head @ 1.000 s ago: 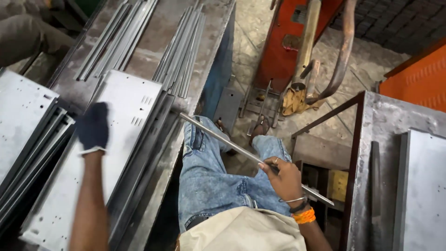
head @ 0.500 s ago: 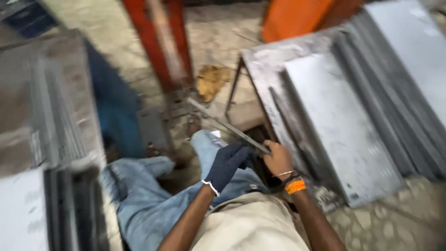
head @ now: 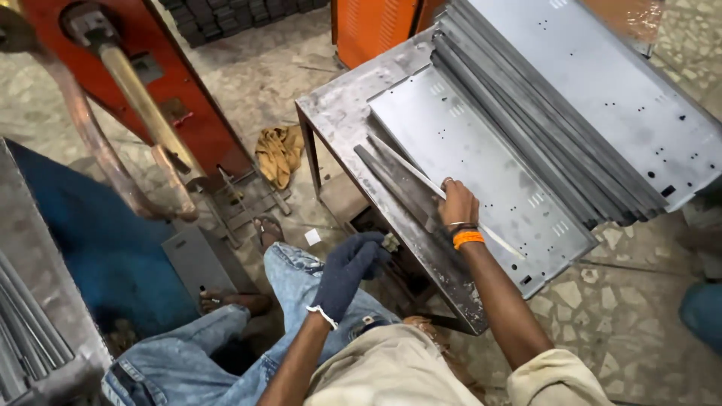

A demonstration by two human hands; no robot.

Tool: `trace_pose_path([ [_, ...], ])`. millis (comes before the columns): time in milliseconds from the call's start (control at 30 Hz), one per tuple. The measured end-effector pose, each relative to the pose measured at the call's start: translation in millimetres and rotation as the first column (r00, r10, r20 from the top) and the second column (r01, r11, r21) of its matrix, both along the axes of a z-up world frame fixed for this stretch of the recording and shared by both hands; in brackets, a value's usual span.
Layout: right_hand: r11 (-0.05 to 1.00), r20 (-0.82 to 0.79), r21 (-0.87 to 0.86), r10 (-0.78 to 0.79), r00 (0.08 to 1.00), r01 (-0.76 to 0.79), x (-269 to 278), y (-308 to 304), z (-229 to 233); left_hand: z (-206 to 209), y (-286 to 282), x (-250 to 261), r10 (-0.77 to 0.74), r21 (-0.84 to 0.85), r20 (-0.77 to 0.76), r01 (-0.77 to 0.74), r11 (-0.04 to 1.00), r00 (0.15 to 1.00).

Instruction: The recorder is using a spot welding machine to join thin metal strips to larger metal sheets.

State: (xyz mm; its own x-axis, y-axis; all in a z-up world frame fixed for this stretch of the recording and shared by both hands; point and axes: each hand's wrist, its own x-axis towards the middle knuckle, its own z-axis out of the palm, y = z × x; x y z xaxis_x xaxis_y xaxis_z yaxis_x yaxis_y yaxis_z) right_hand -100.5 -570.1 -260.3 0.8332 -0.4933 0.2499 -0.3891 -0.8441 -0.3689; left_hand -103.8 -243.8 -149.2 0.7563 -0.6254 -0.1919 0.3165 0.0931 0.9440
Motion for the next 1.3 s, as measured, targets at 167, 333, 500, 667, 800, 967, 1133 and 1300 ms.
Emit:
trace_pose_path([
  [167, 0.996, -0.141, -0.056, -0.07, 0.988, 0.062, 7.4, -30.4, -35.1, 12.2, -5.2, -8.8, -0.042, -0.006, -0.023, 0.042, 0.999, 0.999],
  [333, 0.993, -0.22, -0.107, 0.017, 0.975, -0.041, 14.4, -46.5, -15.6, 14.3, -10.4, -10.6, -0.091, 0.008, -0.033, 0.092, 0.996, 0.995],
  [500, 0.998, -0.264, -0.016, 0.06, 0.963, -0.067, 31.8, -37.1, 84.2, -1.8, -32.2, -3.2, -0.163, -0.043, -0.03, 0.162, 0.986, 0.986],
  [667, 0.965, -0.213, 0.209, 0.204, 0.956, -0.159, 58.4, -24.4, 113.9, -18.0, -99.7, -5.1, -0.141, -0.036, 0.052, 0.143, 0.989, 0.989],
  [800, 0.7, -0.037, 0.696, 0.256, 0.966, -0.158, 71.0, 10.2, 112.3, 1.5, -133.7, -9.7, -0.016, 0.167, 0.171, -0.013, 0.986, 0.985],
  [967, 0.51, 0.129, 0.82, 0.276, 0.953, -0.259, 60.8, 0.9, 109.5, -61.2, -143.2, 19.1, 0.153, 0.192, 0.229, -0.199, 0.961, 0.961],
  [1133, 0.884, 0.132, 0.439, 0.115, 0.985, -0.162, 15.6, -21.6, 133.6, -38.2, -96.1, 40.5, 0.24, -0.137, -0.048, -0.244, 0.96, 0.97],
  [1300, 0.768, 0.183, 0.629, -0.001, 0.983, -0.116, -11.0, -23.7, 110.3, 20.6, -12.1, 37.5, 0.246, -0.288, -0.24, -0.311, 0.906, 0.939],
])
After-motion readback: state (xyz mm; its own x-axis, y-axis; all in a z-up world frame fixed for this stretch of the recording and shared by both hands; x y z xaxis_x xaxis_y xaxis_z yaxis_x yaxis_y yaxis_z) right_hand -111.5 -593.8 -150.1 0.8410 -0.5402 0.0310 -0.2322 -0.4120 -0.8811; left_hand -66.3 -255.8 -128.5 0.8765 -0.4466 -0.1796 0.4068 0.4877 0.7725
